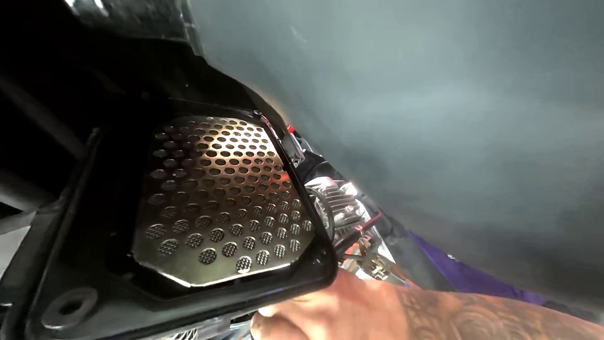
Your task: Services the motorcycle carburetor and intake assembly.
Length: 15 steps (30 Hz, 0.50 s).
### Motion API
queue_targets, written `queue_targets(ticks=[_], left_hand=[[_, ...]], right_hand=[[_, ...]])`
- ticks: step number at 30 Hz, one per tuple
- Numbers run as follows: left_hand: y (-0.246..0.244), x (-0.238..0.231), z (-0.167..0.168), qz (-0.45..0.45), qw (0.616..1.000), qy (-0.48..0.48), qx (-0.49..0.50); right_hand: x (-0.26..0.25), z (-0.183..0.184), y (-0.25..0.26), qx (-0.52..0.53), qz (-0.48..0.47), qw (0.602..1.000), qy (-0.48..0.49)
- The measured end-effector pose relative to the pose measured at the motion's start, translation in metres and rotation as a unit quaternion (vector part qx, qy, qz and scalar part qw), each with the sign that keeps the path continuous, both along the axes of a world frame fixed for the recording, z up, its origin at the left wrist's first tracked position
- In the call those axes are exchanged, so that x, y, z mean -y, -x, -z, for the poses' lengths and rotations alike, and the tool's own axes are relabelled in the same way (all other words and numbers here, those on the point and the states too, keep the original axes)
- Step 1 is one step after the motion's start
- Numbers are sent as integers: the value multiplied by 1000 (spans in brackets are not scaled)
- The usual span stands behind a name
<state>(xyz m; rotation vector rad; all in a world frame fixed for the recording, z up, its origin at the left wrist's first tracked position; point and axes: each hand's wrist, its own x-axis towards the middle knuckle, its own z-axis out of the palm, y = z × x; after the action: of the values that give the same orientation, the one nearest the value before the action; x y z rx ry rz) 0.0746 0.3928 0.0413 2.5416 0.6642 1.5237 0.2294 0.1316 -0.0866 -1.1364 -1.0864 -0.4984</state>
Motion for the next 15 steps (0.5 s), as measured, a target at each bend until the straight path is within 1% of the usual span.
queue_targets(ticks=[6, 11, 15], left_hand=[[0, -1, 0, -2, 1000, 17, -2], [-11, 20, -4, -7, 1000, 26, 2], [-11, 19, -2, 1, 1000, 10, 10]], right_hand=[[-3, 1, 0, -1, -3, 1000, -21], [-4, 3, -2, 10, -3, 1000, -27], [-3, 1, -1, -3, -10, 999, -33]])
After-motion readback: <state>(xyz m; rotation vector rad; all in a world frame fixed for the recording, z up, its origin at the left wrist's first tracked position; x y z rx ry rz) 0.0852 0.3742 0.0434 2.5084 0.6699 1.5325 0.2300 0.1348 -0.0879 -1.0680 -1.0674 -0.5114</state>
